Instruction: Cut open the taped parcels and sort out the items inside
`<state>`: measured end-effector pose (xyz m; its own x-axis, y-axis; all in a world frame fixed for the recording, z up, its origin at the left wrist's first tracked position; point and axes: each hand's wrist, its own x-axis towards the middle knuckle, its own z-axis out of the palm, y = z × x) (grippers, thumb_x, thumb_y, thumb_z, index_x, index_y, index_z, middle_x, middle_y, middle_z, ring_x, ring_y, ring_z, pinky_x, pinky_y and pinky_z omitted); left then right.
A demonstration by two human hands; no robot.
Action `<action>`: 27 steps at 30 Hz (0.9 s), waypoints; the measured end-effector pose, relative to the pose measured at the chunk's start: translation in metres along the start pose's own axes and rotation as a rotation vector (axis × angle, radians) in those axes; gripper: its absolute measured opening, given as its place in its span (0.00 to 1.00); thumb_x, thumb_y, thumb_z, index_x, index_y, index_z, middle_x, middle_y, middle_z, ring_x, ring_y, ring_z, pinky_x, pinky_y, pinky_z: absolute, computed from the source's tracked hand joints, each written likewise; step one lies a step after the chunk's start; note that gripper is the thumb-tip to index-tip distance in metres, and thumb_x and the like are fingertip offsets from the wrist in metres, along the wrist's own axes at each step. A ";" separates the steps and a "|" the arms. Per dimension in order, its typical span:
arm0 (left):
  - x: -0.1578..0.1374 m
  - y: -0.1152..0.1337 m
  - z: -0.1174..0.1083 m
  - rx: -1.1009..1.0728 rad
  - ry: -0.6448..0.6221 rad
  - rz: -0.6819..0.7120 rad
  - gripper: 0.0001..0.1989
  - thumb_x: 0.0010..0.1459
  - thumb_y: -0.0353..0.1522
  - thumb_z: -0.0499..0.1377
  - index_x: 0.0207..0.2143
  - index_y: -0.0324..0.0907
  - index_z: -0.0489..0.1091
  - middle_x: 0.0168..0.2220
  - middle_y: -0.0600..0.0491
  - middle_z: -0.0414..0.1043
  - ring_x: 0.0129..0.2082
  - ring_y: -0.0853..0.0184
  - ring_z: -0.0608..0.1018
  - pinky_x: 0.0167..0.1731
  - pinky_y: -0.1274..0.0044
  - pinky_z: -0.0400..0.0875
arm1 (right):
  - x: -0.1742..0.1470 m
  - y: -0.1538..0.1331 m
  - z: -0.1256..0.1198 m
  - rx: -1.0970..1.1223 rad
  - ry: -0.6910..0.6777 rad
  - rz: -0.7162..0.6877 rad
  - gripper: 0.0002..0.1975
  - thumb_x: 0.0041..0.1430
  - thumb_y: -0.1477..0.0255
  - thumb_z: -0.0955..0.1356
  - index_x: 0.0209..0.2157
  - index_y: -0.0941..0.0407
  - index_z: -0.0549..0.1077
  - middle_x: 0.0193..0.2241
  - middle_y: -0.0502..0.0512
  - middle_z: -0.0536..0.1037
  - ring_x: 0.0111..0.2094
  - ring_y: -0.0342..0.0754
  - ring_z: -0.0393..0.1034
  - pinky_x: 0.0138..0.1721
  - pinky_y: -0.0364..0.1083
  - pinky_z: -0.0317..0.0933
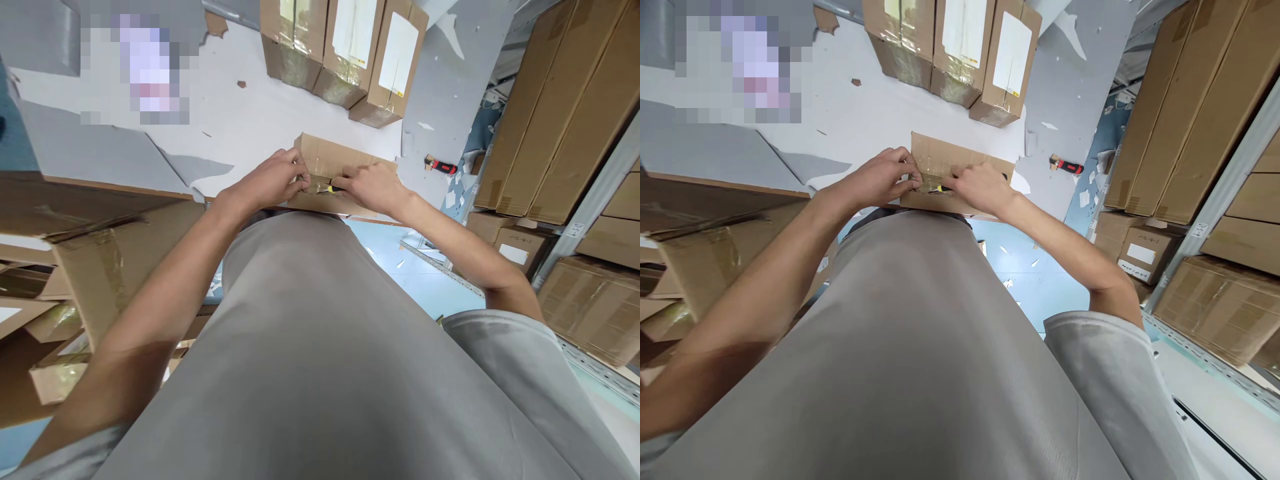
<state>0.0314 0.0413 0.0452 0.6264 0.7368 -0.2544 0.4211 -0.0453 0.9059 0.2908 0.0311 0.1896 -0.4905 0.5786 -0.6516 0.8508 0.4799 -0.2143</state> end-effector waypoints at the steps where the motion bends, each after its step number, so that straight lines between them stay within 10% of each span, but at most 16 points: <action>1: 0.000 0.000 0.000 0.000 0.001 0.000 0.08 0.61 0.39 0.70 0.40 0.47 0.85 0.50 0.44 0.77 0.58 0.43 0.79 0.68 0.52 0.71 | 0.004 -0.002 -0.004 -0.035 0.006 -0.015 0.19 0.80 0.65 0.65 0.63 0.52 0.83 0.55 0.66 0.86 0.52 0.63 0.81 0.46 0.56 0.65; 19: 0.010 -0.005 -0.002 0.019 -0.035 0.058 0.03 0.60 0.33 0.67 0.36 0.47 0.83 0.45 0.46 0.79 0.57 0.43 0.79 0.68 0.54 0.70 | 0.028 -0.046 -0.023 -0.331 -0.016 -0.148 0.25 0.84 0.71 0.56 0.54 0.55 0.84 0.50 0.67 0.84 0.56 0.65 0.78 0.52 0.60 0.68; 27: 0.012 0.000 0.002 0.016 -0.061 0.079 0.07 0.66 0.37 0.65 0.37 0.47 0.82 0.41 0.47 0.81 0.52 0.48 0.81 0.66 0.57 0.70 | 0.022 -0.015 0.001 -0.185 0.023 -0.077 0.24 0.82 0.61 0.60 0.60 0.54 0.84 0.48 0.70 0.85 0.55 0.70 0.76 0.52 0.64 0.66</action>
<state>0.0402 0.0488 0.0412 0.6963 0.6885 -0.2031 0.3791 -0.1124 0.9185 0.2678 0.0365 0.1779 -0.5592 0.5493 -0.6209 0.7622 0.6352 -0.1245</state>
